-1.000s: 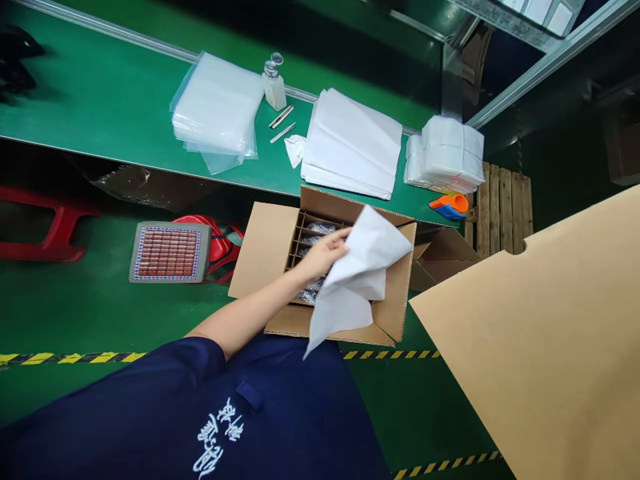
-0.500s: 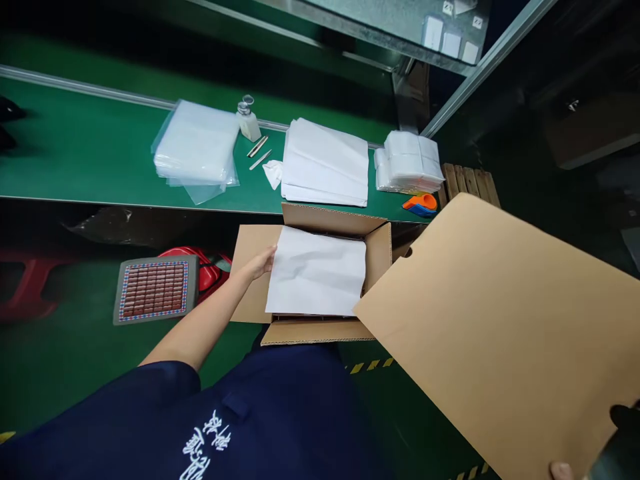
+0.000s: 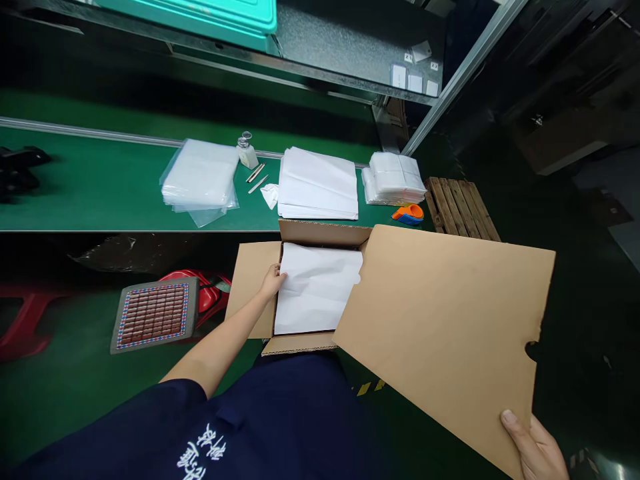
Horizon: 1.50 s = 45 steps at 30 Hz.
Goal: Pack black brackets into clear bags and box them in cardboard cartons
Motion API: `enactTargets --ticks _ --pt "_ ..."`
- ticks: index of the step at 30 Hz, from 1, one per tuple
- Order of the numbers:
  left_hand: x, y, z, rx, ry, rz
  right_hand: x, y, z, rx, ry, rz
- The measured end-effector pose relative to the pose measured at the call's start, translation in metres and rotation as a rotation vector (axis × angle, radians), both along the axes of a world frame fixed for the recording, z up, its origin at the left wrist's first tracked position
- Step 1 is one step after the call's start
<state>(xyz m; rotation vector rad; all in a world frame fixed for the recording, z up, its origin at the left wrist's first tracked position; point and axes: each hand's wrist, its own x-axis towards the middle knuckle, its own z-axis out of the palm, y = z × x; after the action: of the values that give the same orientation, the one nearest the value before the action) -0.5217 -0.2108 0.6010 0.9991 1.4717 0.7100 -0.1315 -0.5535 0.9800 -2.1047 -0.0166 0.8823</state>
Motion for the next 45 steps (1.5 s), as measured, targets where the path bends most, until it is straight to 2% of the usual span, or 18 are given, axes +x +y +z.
enactTargets --ticks 3,8,11,16,20,23,28,33,37,42,45 --pt "0.002 0.002 0.0 0.051 0.058 -0.019 -0.009 0.023 -0.005 0.009 0.021 -0.033" --pt "-0.005 0.002 0.006 0.134 0.155 -0.019 -0.015 0.052 -0.018 0.03 0.154 0.069" --pt "-0.018 -0.004 0.012 0.177 0.201 -0.034 -0.027 0.074 -0.031 0.038 0.241 0.194" --pt "-0.027 -0.012 0.022 0.224 0.248 -0.16 -0.052 0.117 -0.056 0.066 0.321 0.412" --pt "-0.014 0.0 0.023 0.259 0.299 -0.274 -0.052 0.137 -0.064 0.038 0.345 0.409" --pt "0.003 0.024 0.022 0.272 0.34 -0.315 -0.042 0.131 -0.058 0.009 0.309 0.37" --pt "0.04 0.075 0.02 0.36 0.343 -0.399 -0.027 0.097 -0.032 -0.06 0.153 0.245" --pt "0.075 0.11 0.017 0.366 0.357 -0.468 -0.023 0.076 -0.018 -0.121 0.048 0.221" --pt "0.083 0.115 0.014 0.366 0.403 -0.497 -0.023 0.059 -0.012 -0.145 -0.003 0.155" --pt "0.071 0.101 0.017 0.42 0.439 -0.562 -0.028 0.035 -0.004 -0.145 0.057 -0.026" --pt "0.067 0.095 0.024 0.469 0.43 -0.581 -0.032 0.026 -0.003 -0.173 0.042 -0.042"
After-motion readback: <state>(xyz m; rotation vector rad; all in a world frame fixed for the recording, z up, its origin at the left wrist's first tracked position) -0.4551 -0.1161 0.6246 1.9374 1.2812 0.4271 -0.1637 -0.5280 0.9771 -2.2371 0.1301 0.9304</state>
